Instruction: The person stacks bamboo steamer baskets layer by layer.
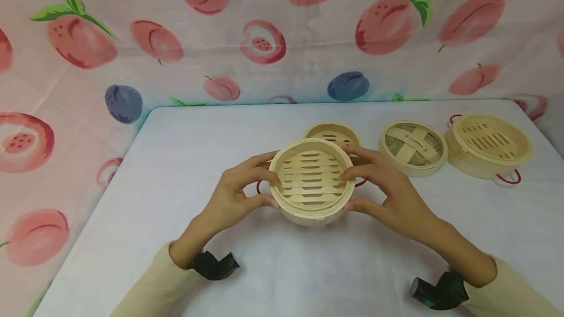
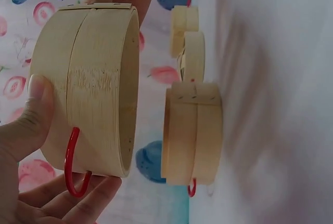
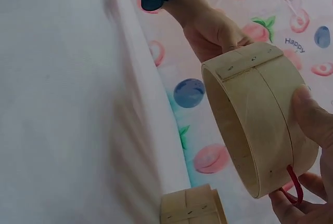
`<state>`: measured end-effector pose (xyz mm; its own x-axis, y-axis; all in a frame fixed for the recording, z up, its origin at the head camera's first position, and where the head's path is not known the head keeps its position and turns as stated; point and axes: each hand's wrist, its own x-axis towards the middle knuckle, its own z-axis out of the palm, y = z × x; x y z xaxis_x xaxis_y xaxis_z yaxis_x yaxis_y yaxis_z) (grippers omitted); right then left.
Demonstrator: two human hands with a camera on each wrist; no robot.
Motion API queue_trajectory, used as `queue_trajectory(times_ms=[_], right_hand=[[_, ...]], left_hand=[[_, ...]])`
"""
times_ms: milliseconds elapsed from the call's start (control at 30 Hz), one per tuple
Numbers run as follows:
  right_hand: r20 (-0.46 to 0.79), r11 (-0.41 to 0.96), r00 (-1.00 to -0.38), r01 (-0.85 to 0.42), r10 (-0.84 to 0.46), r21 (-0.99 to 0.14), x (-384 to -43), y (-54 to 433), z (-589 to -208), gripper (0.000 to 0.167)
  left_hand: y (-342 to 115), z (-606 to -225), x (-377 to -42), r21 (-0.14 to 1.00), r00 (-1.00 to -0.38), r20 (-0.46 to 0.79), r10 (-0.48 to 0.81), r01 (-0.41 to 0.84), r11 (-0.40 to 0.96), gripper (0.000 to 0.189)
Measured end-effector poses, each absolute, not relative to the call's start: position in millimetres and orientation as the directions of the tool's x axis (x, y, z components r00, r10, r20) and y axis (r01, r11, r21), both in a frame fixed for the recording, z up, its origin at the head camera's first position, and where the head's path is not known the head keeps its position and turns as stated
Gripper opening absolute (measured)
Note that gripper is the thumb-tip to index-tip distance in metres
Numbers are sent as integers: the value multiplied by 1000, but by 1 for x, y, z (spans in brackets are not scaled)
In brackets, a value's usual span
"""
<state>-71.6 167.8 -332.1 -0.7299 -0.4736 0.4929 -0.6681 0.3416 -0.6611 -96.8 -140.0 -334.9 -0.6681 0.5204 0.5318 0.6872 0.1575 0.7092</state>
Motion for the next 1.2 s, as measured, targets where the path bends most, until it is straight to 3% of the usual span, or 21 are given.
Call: queue_trajectory(times_ms=[167, 567, 1200], right_hand=[[421, 375, -779, -604, -465, -703, -61, 173, -337, 52], [336, 368, -818, -525, -466, -767, -51, 187, -355, 49], [344, 374, -804, -546, -484, -750, -48, 196, -377, 45]], left_hand=[[-137, -340, -91, 721, -661, 520, 541, 680, 137, 37], [-124, -358, -87, 744, -651, 482, 587, 658, 119, 34], [-116, -388, -91, 761, -651, 437, 621, 635, 130, 33]])
